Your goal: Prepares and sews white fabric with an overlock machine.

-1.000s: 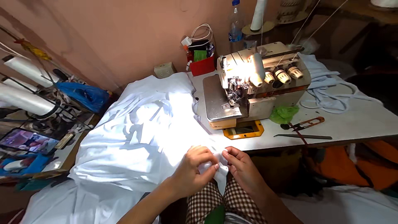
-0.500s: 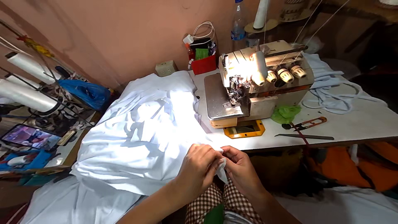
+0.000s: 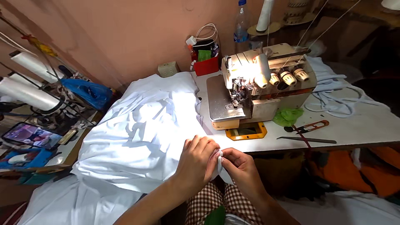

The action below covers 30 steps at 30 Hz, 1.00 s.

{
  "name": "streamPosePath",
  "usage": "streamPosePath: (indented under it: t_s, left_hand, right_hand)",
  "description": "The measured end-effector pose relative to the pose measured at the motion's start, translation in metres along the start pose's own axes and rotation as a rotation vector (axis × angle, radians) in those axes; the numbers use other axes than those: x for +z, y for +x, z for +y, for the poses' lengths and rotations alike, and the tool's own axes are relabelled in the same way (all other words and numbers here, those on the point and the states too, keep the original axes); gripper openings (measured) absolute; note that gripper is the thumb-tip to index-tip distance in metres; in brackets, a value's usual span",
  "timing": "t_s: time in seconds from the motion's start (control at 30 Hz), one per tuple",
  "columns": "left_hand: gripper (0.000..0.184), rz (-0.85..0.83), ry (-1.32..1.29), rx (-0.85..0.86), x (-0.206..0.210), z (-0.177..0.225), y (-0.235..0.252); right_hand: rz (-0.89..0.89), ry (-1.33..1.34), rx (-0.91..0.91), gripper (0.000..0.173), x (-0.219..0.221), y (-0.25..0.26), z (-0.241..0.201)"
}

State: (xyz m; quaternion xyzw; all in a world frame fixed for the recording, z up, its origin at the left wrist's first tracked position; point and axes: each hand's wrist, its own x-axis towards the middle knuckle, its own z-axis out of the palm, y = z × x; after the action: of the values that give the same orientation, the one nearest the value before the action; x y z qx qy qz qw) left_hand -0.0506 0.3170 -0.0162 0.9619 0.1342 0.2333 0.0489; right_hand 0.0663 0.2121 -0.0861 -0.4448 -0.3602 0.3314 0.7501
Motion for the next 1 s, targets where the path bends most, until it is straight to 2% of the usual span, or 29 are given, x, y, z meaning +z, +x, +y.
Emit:
streamPosePath:
  t_s: [0.07,0.1,0.17,0.23,0.3,0.33,0.37,0.4,0.5,0.57,0.77,0.87,1.0]
  left_hand:
    - [0.025,-0.138,-0.050,0.022,-0.008,-0.004,0.006]
    - [0.018,-0.170,-0.094,0.034,-0.011,-0.007,0.009]
    - [0.011,-0.153,-0.176,0.053,-0.017,-0.014,0.016]
    - [0.013,-0.131,-0.273,0.051,-0.025,-0.017,0.020]
    - [0.017,-0.087,-0.366,0.027,-0.033,-0.016,0.023]
    - [0.019,-0.060,-0.403,0.011,-0.036,-0.017,0.024]
    - [0.020,-0.029,-0.418,0.002,-0.039,-0.017,0.026]
    - [0.020,0.009,-0.406,-0.004,-0.041,-0.018,0.028]
    - [0.019,0.112,-0.348,-0.040,-0.046,-0.020,0.034]
    - [0.017,0.165,-0.341,-0.078,-0.050,-0.022,0.039]
    - [0.014,0.279,-0.376,-0.140,-0.050,-0.031,0.051]
    - [0.014,0.316,-0.397,-0.189,-0.048,-0.035,0.052]
    - [0.015,0.370,-0.407,-0.202,-0.050,-0.038,0.052]
  right_hand:
    - [-0.023,-0.042,-0.036,0.013,-0.001,0.001,0.000]
    - [-0.022,-0.048,-0.065,0.013,0.000,0.001,0.001]
    - [0.005,-0.069,-0.198,0.015,0.002,0.001,0.004]
    - [0.044,-0.147,-0.389,0.016,0.005,0.003,0.010]
    - [-0.012,-0.198,-0.530,0.006,0.003,0.006,0.019]
    - [-0.070,-0.243,-0.564,0.018,0.002,0.006,0.022]
    - [-0.098,-0.292,-0.575,0.033,0.002,0.004,0.025]
    - [-0.096,-0.340,-0.578,0.039,0.003,-0.001,0.027]
    - [-0.027,-0.452,-0.577,0.022,0.013,-0.022,0.042]
    - [0.020,-0.504,-0.561,0.018,0.014,-0.035,0.050]
    - [0.148,-0.540,-0.600,0.013,0.003,-0.047,0.032]
    - [0.129,-0.515,-0.641,0.012,-0.001,-0.045,0.014]
    - [0.079,-0.450,-0.590,0.010,-0.005,-0.041,0.009]
